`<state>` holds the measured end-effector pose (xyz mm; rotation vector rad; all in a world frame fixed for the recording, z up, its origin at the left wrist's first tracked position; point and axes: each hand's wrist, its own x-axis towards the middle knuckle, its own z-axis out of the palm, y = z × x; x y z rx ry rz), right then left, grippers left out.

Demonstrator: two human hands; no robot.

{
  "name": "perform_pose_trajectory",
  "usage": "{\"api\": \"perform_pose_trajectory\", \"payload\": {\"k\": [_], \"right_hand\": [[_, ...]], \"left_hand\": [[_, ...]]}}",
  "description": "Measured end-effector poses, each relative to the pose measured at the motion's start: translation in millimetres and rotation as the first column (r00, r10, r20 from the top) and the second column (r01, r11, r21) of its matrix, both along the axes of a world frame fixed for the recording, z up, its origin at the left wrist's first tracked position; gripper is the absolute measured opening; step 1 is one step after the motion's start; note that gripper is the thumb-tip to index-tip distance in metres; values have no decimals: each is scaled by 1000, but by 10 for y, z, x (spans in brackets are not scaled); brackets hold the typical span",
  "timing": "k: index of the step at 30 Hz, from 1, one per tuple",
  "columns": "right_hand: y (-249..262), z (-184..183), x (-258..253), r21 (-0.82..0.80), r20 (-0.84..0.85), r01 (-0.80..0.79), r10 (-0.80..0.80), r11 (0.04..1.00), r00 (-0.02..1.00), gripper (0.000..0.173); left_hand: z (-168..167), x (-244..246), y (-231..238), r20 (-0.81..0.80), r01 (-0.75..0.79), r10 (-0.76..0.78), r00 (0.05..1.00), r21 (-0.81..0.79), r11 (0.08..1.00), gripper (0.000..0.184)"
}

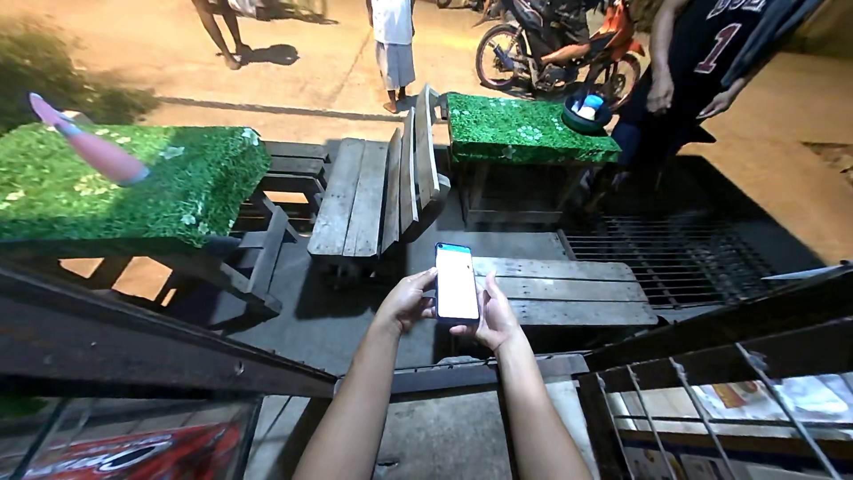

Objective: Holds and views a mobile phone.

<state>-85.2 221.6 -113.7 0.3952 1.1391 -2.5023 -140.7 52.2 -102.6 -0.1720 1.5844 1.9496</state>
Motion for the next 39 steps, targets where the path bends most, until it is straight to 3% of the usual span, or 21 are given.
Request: {"api": "perform_pose_trajectory", "payload": {"k": [21,34,39], "right_hand": [[-1,-13,-2,-59,-4,1,-1,998,1000,86],[-13,-8,-4,-6,-4,6,-6,1000,1000,85],[-44,21,2,61,-8,101,-101,993,995,79]], "left_hand": [[-6,-6,3,3,-23,23,1000,-14,1000,39],[-24,-13,4,6,-17,17,1000,-7,1000,38],[-65,-9,7,-121,-21,21,992,-1,1000,37]]}}
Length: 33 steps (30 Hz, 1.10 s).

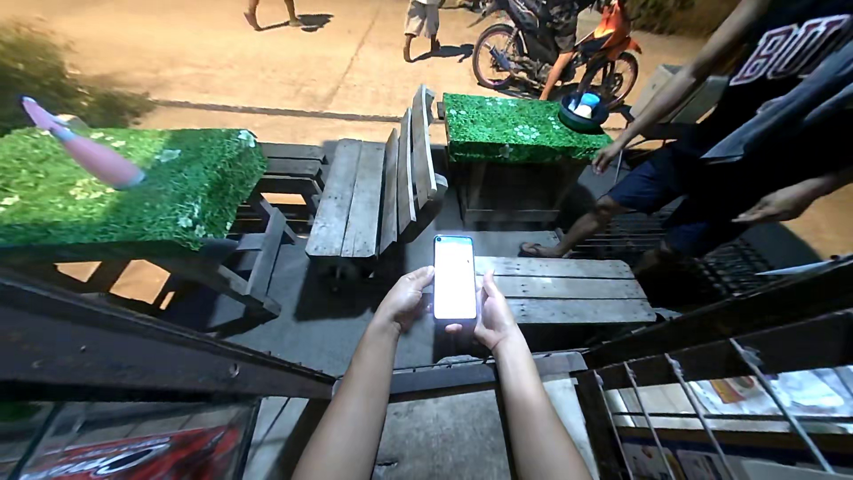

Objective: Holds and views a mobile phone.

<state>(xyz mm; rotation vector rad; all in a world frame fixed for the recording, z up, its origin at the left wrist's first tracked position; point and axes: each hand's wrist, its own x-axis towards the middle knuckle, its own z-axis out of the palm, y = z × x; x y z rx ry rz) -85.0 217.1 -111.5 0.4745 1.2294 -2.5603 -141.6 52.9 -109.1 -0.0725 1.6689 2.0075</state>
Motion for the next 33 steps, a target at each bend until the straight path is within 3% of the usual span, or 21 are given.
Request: {"api": "perform_pose_trajectory", "payload": {"k": [8,33], "right_hand": [[37,-28,2,64,-123,10,-2,998,992,80],[23,12,13,76,-108,-13,21,997,994,79]], "left_hand": [[12,32,-31,-153,54,-39,988,97,994,37],[-18,14,-29,-104,28,-18,994,89,996,37]]}}
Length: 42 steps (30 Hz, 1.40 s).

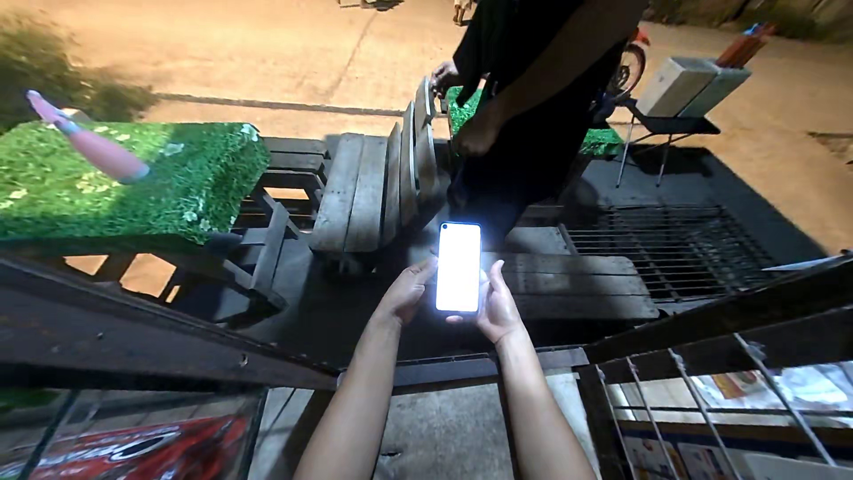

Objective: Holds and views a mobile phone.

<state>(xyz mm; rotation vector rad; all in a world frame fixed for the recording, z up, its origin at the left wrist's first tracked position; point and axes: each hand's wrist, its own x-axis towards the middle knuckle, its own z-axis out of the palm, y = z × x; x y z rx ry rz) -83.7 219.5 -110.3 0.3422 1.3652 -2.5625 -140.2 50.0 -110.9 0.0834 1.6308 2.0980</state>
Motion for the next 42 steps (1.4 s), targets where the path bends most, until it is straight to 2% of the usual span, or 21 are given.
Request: {"api": "perform_pose_trajectory", "payload": {"k": [14,17,20,24,29,32,36,42], "right_hand": [[-20,6,-5,10,28,23,-23,1000,999,79],[-35,26,-4,68,29,36,-38,997,999,79],[-16,37,28,59,37,43,-45,997,998,76],[8,92,7,22,-32,22,-21,1000,999,77],[172,135,50,-20,-58,-4,3,1000,998,80],[222,81,35,-41,-83,-10,7,999,997,83],[274,31,7,-66,-108,-25,18,998,994,85],[343,103,9,-93,-99,41,-50,995,994,83]], "left_hand": [[-11,-19,5,12,-12,12,1000,-10,1000,39],[-15,-21,-2,-16,-17,15,1000,-63,998,39],[7,35,5,-65,-45,37,997,-125,991,38],[93,80,0,-38,-74,71,997,-89,993,39],[125,107,44,4,44,-44,999,-16,999,58],[82,91,67,2,108,-108,994,-25,994,65],[76,84,90,-11,119,-120,993,-37,992,68],[29,78,91,-163,219,-211,964,33,975,67]]}}
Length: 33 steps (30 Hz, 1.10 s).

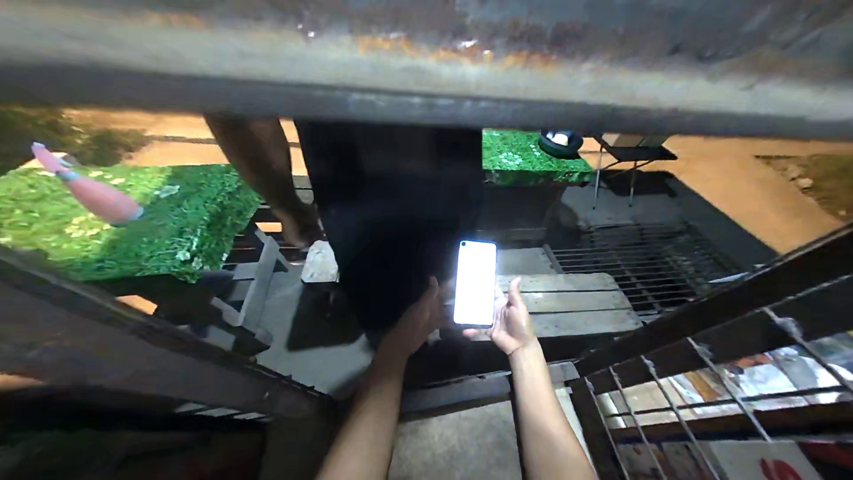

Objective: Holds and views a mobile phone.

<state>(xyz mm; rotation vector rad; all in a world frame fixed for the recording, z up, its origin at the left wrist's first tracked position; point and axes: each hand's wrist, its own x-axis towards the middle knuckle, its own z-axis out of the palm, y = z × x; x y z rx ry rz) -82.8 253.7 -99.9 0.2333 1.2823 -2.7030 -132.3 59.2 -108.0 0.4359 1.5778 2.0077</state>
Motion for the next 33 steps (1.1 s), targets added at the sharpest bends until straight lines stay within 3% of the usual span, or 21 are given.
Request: {"api": "perform_pose_trajectory", "payload": {"k": [2,8,19,22,25,30,33], "right_hand": [[50,27,-67,-4,-4,36,-36,999,999,87],[298,36,-447,65,-103,87,-81,994,991,85],[362,6,-513,21,-53,87,-86,996,995,89],[310,-16,-508,22,-84,54,-52,998,995,85],[172,-30,-507,53,-79,-77,81,996,994,80],[-233,-77,-492,77,-75,-332,338,940,938,80],[-429,-52,-473,81,-38,-391,394,917,918,82]], "left_hand": [[-8,4,9,-55,1,0,999,27,1000,66],[33,-83,22,10,65,-66,998,21,998,69],[7,-127,-16,47,54,-55,997,27,998,70],[30,-120,-7,45,-42,42,998,-7,999,66],[55,-109,5,-2,-218,218,976,-8,976,61],[88,-175,-137,-44,-484,482,875,-63,873,63],[111,-236,-299,-101,-567,558,824,-169,806,67]]}}
